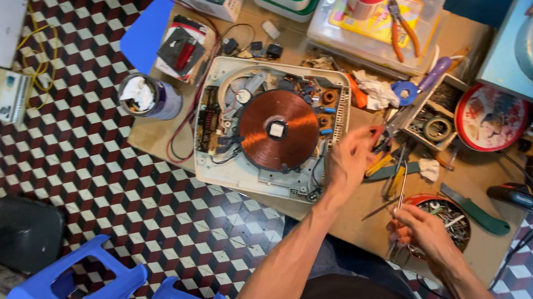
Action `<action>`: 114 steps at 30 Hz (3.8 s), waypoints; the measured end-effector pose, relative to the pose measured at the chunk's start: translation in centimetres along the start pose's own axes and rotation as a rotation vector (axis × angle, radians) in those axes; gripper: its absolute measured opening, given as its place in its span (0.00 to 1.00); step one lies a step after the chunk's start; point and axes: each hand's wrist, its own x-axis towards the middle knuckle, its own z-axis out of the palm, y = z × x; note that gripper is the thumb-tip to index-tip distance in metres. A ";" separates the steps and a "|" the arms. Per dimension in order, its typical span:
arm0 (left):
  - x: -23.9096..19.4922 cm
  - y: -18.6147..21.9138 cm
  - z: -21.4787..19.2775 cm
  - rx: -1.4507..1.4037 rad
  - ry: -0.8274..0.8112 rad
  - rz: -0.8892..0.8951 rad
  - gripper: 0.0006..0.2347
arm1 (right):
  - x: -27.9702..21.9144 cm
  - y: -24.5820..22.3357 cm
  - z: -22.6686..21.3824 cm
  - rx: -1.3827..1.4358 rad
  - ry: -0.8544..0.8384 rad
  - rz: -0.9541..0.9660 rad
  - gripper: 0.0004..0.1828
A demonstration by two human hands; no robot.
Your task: The person works on an open electronic device containing a large copper coil, using pliers to adjust components and a cordless drill to fasten screws. They repeatedly reposition the device and use their hands to hold and align parts during the repair.
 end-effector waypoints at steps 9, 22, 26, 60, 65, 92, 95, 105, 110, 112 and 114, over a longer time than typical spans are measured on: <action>-10.3 3.1 -16.6 0.629 0.225 0.072 0.13 | 4.4 -1.4 1.7 -0.946 0.413 -0.666 0.29; 3.6 4.0 -24.6 1.135 -0.488 0.527 0.18 | 4.0 2.2 8.2 -1.101 0.485 -0.285 0.28; 5.8 3.7 -26.7 1.223 -0.653 0.588 0.17 | 4.5 1.8 10.2 -1.066 0.616 -0.315 0.23; 15.1 7.4 -26.6 1.528 -1.283 1.125 0.24 | 2.4 2.1 14.5 -0.884 0.829 -0.292 0.17; 14.3 6.6 -27.8 1.486 -1.233 1.073 0.22 | 2.7 1.6 15.3 -0.832 0.835 -0.340 0.16; 13.2 3.3 -26.4 0.718 -0.458 -0.102 0.15 | -1.2 1.2 23.1 -0.240 0.699 -0.039 0.25; 15.9 3.3 -24.4 0.962 -0.543 0.079 0.20 | -1.1 0.3 22.3 -0.223 0.678 -0.052 0.24; 17.7 6.7 -21.4 1.312 -0.602 -0.254 0.29 | 11.1 -14.0 9.9 -0.539 0.820 -0.540 0.19; 16.8 5.2 -23.5 1.034 -0.558 -0.309 0.20 | 17.6 -17.3 7.2 -0.786 0.755 -0.646 0.18; 15.9 5.0 -24.4 0.780 -0.470 -0.315 0.15 | 17.7 -17.9 7.1 -0.796 0.749 -0.512 0.13; 14.6 5.3 -25.3 0.447 -0.347 -0.374 0.13 | 16.0 -18.0 7.8 -0.751 0.843 -0.615 0.12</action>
